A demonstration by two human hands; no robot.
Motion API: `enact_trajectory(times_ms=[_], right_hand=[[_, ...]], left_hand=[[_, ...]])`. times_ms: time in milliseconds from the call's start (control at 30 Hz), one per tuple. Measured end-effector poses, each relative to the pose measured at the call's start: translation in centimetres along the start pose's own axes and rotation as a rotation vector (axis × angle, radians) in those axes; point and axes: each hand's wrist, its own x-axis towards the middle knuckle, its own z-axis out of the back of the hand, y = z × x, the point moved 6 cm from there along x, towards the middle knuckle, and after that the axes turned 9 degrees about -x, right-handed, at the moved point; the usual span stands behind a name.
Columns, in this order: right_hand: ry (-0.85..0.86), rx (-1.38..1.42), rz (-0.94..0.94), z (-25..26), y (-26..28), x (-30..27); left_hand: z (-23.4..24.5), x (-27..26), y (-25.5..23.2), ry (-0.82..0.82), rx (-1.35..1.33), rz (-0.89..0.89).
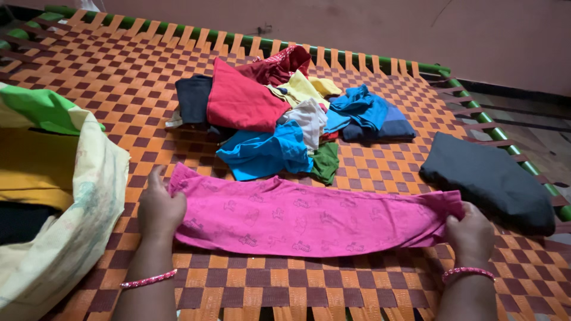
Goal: The person folds a pink t-shirt and a blue t-shirt on a woven cot. Each shirt is smoothed, folded into a compact rectangle, and placed into a fabric storage basket. The person handles the shirts one at a time and repeats the folding steps for each item.
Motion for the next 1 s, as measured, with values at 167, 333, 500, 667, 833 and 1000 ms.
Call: enact_trajectory(times_ms=[167,333,500,667,833,1000], right_hand=[[0.019,-0.119,0.1,-2.5,-0.5,1.1],[-0.108,0.019,0.116,-2.7,-2.3,2.8],[-0.1,-0.094,0.108,-4.9,-3.4,3.7],[-0.146,-0.08,0.103,-6.4,-4.2,4.9],[-0.188,-0.05,0.13,-6.1,-4.2,4.5],[-0.22,0.234,0.429,-5.5,1.7,1.9]], left_hand=[[-1.5,0.5,1.4,0.157,0.097,0.119],[-0.7,1.2,1.7,-0.021,-0.21,-0.023],[-0.8,1.9,3.0,-0.033,-0.18,0.062],[-1.1,1.8,2.6,-0.076,-0.241,-0.065],[-0.4,0.5,1.2,-0.131,0.285,-0.113],[-6.2,-1.7,-2.5,-0.015,0.477,-0.427]])
